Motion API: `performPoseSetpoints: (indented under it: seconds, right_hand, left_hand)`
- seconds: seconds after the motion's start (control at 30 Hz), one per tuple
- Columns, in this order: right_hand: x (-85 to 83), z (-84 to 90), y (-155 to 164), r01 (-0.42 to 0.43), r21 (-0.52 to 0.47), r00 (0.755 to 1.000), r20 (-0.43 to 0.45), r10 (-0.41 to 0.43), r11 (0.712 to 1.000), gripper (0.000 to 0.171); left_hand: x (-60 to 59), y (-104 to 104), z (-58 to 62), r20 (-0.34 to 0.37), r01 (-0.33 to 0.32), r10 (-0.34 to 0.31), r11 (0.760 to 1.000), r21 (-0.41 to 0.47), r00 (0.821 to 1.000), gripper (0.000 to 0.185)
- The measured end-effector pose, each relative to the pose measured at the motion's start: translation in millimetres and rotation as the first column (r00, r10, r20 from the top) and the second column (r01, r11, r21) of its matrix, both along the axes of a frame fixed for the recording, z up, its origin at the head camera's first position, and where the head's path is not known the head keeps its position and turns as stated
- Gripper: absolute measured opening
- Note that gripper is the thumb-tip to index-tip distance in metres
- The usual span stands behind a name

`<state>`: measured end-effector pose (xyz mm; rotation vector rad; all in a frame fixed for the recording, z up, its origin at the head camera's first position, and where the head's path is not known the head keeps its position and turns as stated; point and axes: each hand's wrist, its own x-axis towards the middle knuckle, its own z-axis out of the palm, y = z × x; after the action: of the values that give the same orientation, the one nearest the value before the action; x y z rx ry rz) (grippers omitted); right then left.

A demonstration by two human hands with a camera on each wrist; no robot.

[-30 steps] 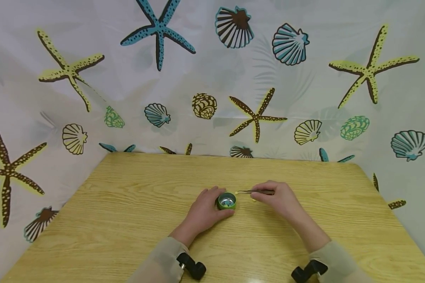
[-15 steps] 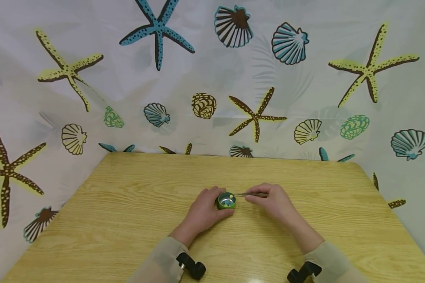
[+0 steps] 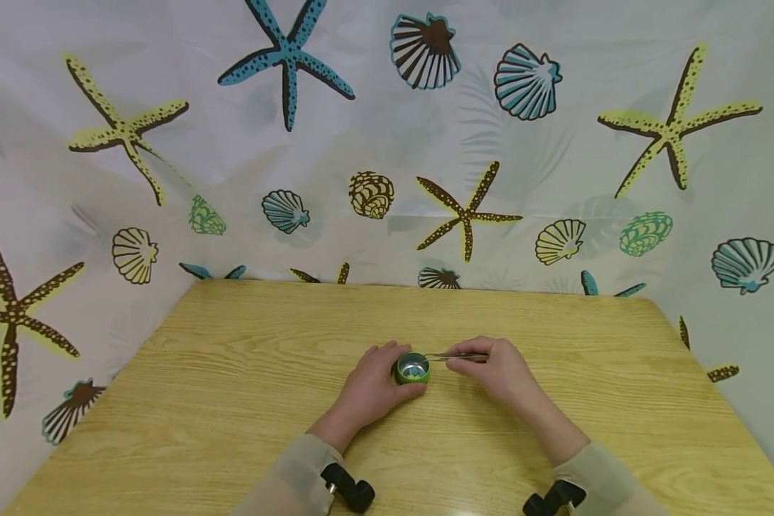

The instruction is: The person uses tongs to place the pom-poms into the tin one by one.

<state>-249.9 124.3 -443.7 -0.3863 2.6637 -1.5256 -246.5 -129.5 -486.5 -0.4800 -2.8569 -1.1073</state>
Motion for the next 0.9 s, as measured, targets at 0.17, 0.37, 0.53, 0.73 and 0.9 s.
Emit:
performPoseSetpoints:
  seconds: [0.17, 0.37, 0.53, 0.73, 0.9]
  right_hand:
    - [-0.3, 3.4, 4.8, 0.037, 0.011, 0.999, -0.002, -0.037, 0.999, 0.015]
    - [-1.3, 8.8, 15.3, 0.075, 0.008, 0.997, -0.004, -0.075, 0.997, 0.019]
    - [-3.4, 8.8, 27.3, 0.093, 0.002, 0.996, -0.002, -0.093, 0.996, 0.023]
    - [-5.4, 5.1, 41.2, 0.105, -0.014, 0.994, 0.016, -0.105, 0.994, 0.026]
    - [-6.9, -0.4, 49.6, 0.127, -0.001, 0.992, 0.027, -0.126, 0.992, 0.028]
  left_hand:
    - [-1.4, 1.0, -0.9, -0.007, 0.006, -0.006, 1.000, -0.002, 1.000, 0.074]
    - [-1.0, 0.9, 0.5, -0.012, 0.014, -0.014, 1.000, -0.007, 1.000, 0.074]
    - [0.0, 0.8, 2.2, -0.012, 0.006, -0.006, 1.000, -0.001, 1.000, 0.074]
    - [0.5, 0.0, 1.4, -0.018, 0.012, -0.012, 1.000, 0.002, 1.000, 0.074]
    - [0.3, 0.0, 0.2, -0.012, 0.015, -0.015, 1.000, 0.001, 1.000, 0.074]
